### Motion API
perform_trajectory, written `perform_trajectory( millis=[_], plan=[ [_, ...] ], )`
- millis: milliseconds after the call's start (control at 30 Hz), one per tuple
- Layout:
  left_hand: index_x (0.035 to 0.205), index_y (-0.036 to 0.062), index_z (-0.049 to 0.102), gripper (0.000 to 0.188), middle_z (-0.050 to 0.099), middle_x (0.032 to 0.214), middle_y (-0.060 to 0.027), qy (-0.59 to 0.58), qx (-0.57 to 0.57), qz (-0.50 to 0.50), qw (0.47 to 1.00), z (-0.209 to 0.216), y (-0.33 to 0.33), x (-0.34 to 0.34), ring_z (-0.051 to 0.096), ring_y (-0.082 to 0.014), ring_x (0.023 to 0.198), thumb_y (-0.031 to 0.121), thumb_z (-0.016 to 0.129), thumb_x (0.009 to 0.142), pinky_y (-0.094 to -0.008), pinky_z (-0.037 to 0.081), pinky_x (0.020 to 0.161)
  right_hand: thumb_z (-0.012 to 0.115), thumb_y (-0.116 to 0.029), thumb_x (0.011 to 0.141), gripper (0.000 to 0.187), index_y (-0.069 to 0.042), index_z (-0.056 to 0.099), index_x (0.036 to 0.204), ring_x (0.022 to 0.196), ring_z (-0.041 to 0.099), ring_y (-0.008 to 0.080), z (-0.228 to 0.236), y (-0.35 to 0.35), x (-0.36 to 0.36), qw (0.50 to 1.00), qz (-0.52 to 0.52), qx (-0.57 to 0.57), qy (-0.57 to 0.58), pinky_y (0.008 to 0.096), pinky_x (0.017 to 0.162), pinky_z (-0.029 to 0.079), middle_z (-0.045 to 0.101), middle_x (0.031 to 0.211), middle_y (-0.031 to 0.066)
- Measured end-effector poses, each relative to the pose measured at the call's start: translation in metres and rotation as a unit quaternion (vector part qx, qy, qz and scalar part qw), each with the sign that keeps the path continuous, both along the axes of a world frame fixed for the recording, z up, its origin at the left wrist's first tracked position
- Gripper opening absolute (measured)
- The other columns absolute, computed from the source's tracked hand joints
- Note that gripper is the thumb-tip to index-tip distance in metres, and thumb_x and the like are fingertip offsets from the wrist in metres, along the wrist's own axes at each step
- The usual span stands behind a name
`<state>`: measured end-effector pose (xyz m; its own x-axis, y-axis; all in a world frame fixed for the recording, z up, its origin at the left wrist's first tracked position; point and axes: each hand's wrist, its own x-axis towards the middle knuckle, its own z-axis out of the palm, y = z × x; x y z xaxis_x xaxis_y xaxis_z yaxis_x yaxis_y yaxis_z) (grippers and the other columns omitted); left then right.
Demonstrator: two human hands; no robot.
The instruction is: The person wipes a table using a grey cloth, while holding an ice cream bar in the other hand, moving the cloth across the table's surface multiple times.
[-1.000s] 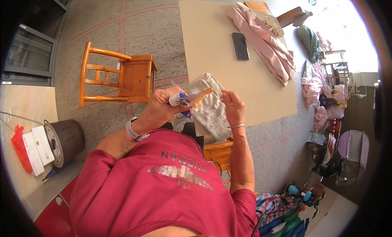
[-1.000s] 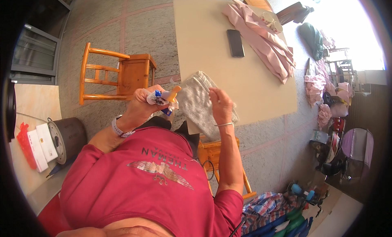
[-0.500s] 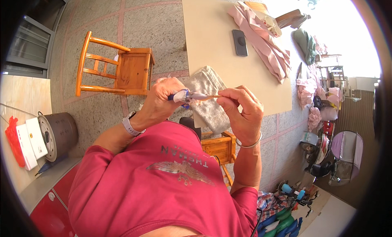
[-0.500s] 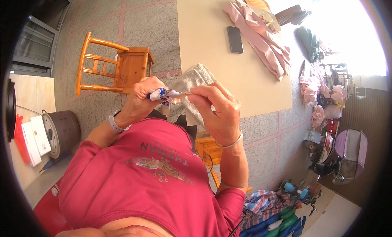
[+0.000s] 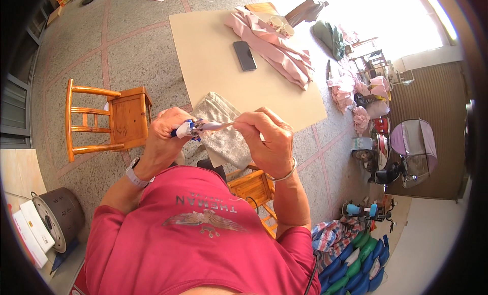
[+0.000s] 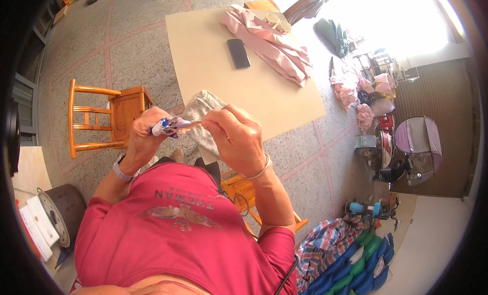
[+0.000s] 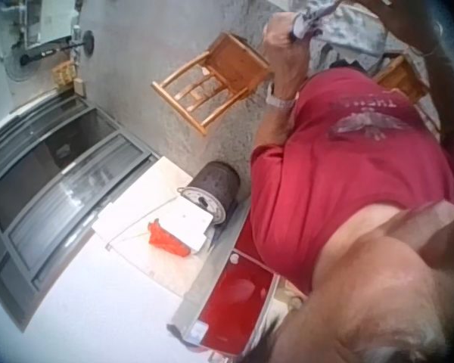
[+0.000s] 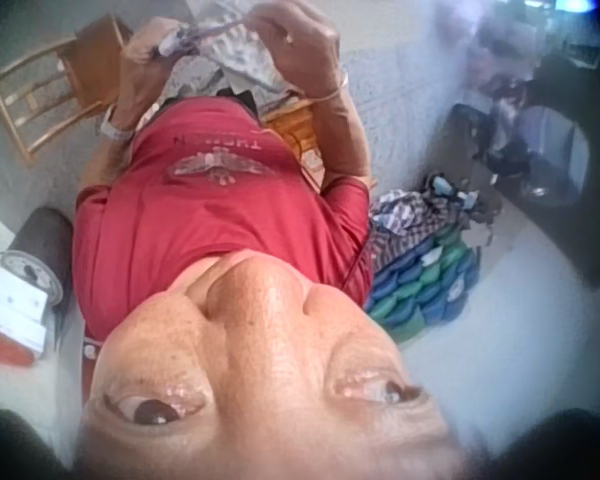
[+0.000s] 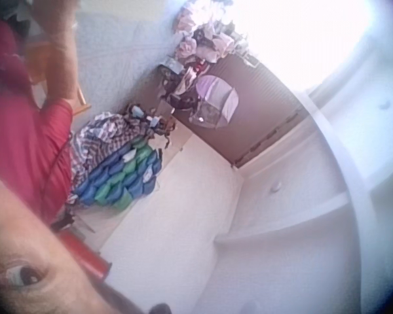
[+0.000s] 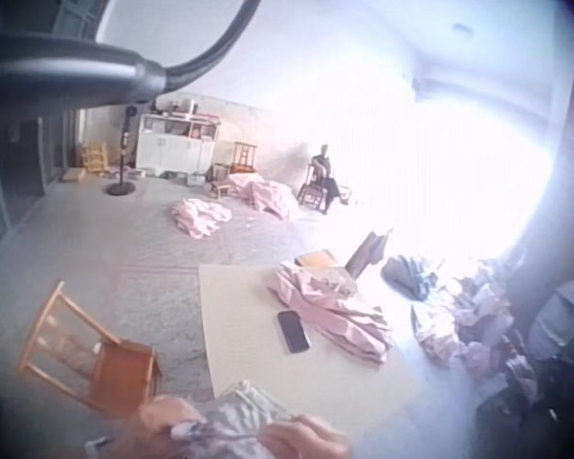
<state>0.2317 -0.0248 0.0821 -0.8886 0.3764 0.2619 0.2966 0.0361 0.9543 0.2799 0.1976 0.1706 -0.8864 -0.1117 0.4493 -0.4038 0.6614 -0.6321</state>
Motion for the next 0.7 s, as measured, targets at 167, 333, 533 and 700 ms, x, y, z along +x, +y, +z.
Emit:
perform_trajectory(
  millis=[167,333,533,700],
  plan=[
    [0.099,0.0111,0.078,0.017,0.069,0.090,-0.0031,0.026,0.002,-0.016,1.000,0.004,0.004,-0.004,0.062,-0.0200,0.084,0.014,0.080,0.082,-0.0357,0.044,0.085,0.073,0.007,0.081,0.011,0.001,0.070,0.090,0.068,0.064,0.0203,0.008,-0.001,0.011,0.999,-0.030,-0.003,0.016,0.0305,0.061,0.050,0.067,0.079,0.0100],
    [0.103,0.0059,0.077,0.029,0.069,0.100,-0.0041,0.048,-0.011,-0.030,0.998,0.008,-0.005,-0.005,0.063,-0.0152,0.095,-0.005,0.080,0.076,-0.0290,0.050,0.083,0.073,0.009,0.081,0.012,0.002,0.070,0.090,0.065,0.063,0.0186,0.011,-0.009,0.010,0.999,-0.042,-0.009,0.025,0.0282,0.059,0.049,0.066,0.078,0.0105],
    [0.104,0.0061,0.077,0.030,0.069,0.100,-0.0039,0.049,-0.005,-0.024,0.998,0.012,-0.011,-0.006,0.063,-0.0145,0.095,-0.007,0.078,0.077,-0.0284,0.050,0.083,0.075,0.008,0.080,0.012,0.002,0.070,0.089,0.063,0.060,0.0175,0.014,-0.013,0.007,0.997,-0.039,0.002,0.065,0.0277,0.057,0.047,0.066,0.076,0.0097],
    [0.106,0.0047,0.076,0.030,0.067,0.101,-0.0053,0.034,0.016,-0.022,0.999,0.008,-0.016,-0.006,0.064,-0.0142,0.093,-0.009,0.076,0.079,-0.0273,0.052,0.081,0.076,0.007,0.080,0.011,0.002,0.069,0.088,0.062,0.056,0.0161,0.012,-0.011,0.005,0.996,-0.048,-0.018,0.075,0.0270,0.055,0.044,0.064,0.074,0.0091]
  ],
)
